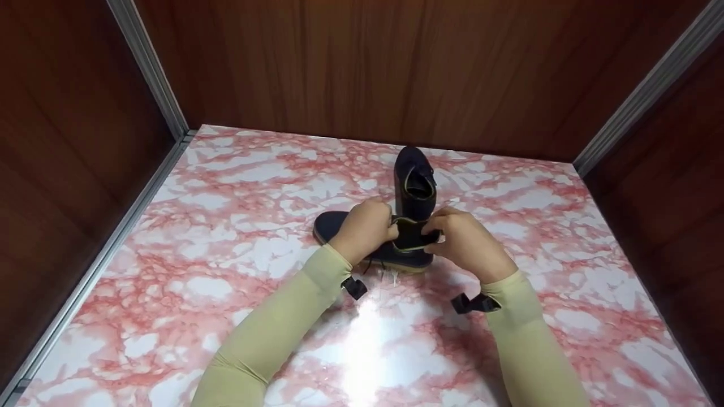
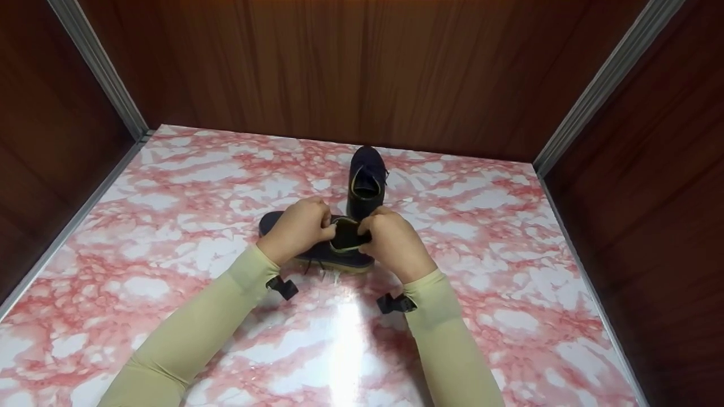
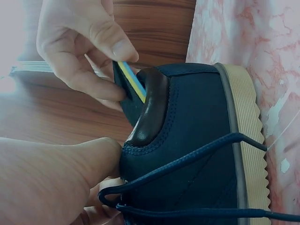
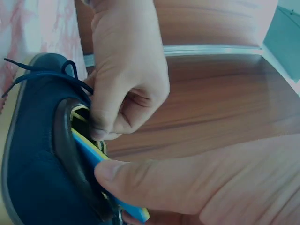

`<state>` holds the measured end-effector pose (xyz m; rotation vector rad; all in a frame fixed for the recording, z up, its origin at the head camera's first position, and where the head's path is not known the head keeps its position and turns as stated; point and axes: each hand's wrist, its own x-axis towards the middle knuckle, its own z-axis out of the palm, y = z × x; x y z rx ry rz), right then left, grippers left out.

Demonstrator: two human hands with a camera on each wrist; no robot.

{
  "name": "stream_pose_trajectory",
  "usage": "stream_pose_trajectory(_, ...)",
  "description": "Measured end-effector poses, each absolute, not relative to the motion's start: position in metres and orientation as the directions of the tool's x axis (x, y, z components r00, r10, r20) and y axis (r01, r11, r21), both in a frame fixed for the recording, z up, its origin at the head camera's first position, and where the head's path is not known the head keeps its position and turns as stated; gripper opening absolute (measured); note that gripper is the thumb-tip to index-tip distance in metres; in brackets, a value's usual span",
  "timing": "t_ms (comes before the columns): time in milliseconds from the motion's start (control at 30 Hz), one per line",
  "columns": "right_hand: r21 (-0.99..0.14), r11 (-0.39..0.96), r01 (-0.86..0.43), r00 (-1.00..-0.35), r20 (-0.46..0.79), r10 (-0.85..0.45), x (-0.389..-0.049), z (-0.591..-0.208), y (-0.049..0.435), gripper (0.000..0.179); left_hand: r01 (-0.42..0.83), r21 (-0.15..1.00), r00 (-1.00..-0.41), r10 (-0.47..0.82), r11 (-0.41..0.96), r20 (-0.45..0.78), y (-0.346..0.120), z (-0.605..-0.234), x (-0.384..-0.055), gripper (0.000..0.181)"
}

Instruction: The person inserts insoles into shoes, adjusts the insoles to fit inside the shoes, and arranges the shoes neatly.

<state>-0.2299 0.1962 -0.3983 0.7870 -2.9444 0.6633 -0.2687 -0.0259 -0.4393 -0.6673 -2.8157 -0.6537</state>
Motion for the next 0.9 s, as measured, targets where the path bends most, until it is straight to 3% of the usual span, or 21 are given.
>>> stream_pose_trajectory(233,-0.353,0.789,-0.503,-0.864,0.167,-0.475,-0.233,-0.409,0.186,0.020,0.457,0.369,-0.887,0.385,0.809,0.255,-0.026,-0.439,-0.268,0.038)
stream_pose_trajectory(633,-0.416,0.774,-0.477,-0.879,0.210,-0.429,-0.235,-0.420,0.177,0.010,0.468,0.354,-0.881,0.395,0.810,0.260,-0.025,-0.439,-0.270,0.033)
stream_pose_trajectory(900,-0.233,0.813,-0.533,-0.842,0.235,-0.485,-0.230,-0.423,0.173,0.005,0.460,0.348,-0.885,0.389,0.817,0.255,-0.025,-0.440,-0.268,0.036)
